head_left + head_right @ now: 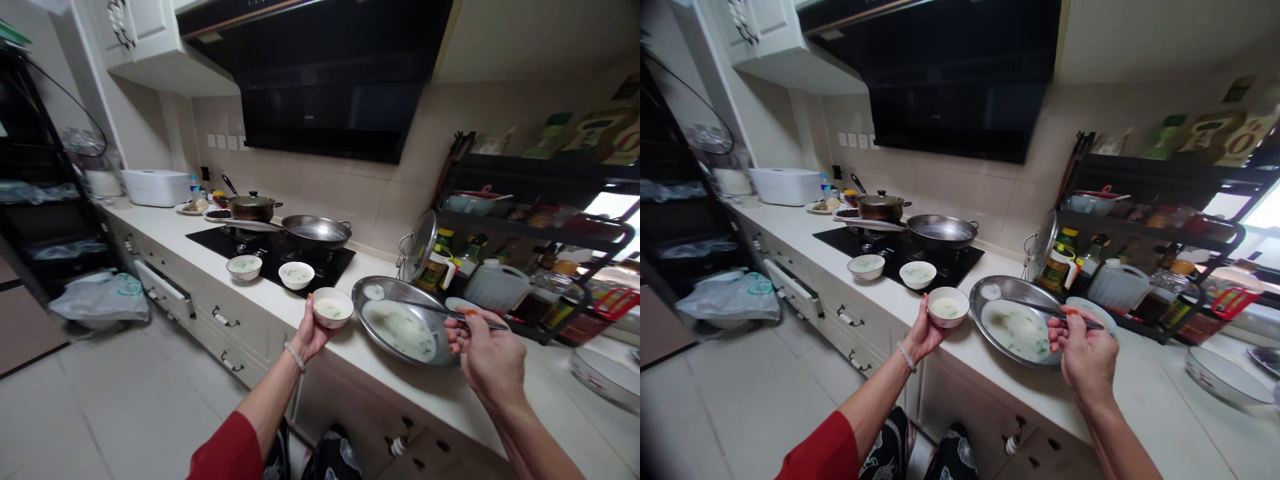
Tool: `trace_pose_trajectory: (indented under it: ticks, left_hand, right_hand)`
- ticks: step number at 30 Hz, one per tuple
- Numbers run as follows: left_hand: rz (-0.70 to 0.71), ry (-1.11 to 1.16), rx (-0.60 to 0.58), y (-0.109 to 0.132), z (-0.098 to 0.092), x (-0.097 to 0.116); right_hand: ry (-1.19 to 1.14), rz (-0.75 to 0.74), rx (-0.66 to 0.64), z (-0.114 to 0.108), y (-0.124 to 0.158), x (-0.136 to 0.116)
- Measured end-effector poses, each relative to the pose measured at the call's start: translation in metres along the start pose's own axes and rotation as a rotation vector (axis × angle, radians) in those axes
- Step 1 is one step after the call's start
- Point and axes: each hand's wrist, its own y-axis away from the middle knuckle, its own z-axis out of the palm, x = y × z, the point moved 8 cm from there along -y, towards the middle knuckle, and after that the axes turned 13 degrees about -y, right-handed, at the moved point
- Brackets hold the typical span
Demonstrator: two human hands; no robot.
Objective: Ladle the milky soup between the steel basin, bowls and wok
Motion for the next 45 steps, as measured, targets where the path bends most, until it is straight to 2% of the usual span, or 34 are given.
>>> trace_pose_trajectory:
  ticks: [5, 10, 17, 20, 23, 29, 31, 33, 36, 40, 45]
  left_hand:
    - [0.003, -0.021, 0.005, -0.003, -0.004, -0.001]
    - [-0.002, -0.017, -0.015, -0.002, 0.001, -0.001]
    - [-0.008, -0.023, -0.025, -0.004, -0.002, -0.004]
    - [-0.008, -0.037, -0.024, -0.004, -0.004, -0.004]
    - [-0.004, -0.048, -0.020, -0.003, -0.002, -0.002]
    - [-0.008, -0.028, 0.000, -0.002, -0.001, -0.001]
    - [-0.007, -0.033, 0.005, -0.001, -0.002, -0.001]
    - [-0.005, -0.047, 0.016, -0.001, -0.003, -0.001]
    - [-0.002, -0.050, 0.024, 0.000, -0.003, 0.000]
    - [0.005, -0.024, 0.020, 0.000, -0.003, 0.000]
    - [0.011, -0.008, 0.016, 0.000, -0.003, 0.000]
  right_hand:
    - [-0.019, 0.005, -0.109, 0.032, 0.015, 0.002]
    - [0.082, -0.033, -0.283, 0.055, 0.042, 0.012]
    - [0.232, -0.242, -0.600, 0.050, 0.075, 0.025]
    - [0.245, -0.303, -0.672, 0.046, 0.083, 0.025]
    - [0.206, -0.230, -0.555, 0.042, 0.079, 0.026]
    - [-0.067, 0.086, -0.109, 0.023, 0.049, 0.033]
    - [-0.134, 0.121, -0.027, 0.013, 0.038, 0.033]
    - [-0.134, 0.091, 0.025, 0.001, 0.027, 0.029]
    - [0.021, -0.009, 0.027, -0.016, 0.014, 0.023]
    - [0.319, -0.063, -0.064, -0.027, 0.010, 0.026]
    - [0.438, -0.068, -0.137, -0.028, 0.021, 0.033]
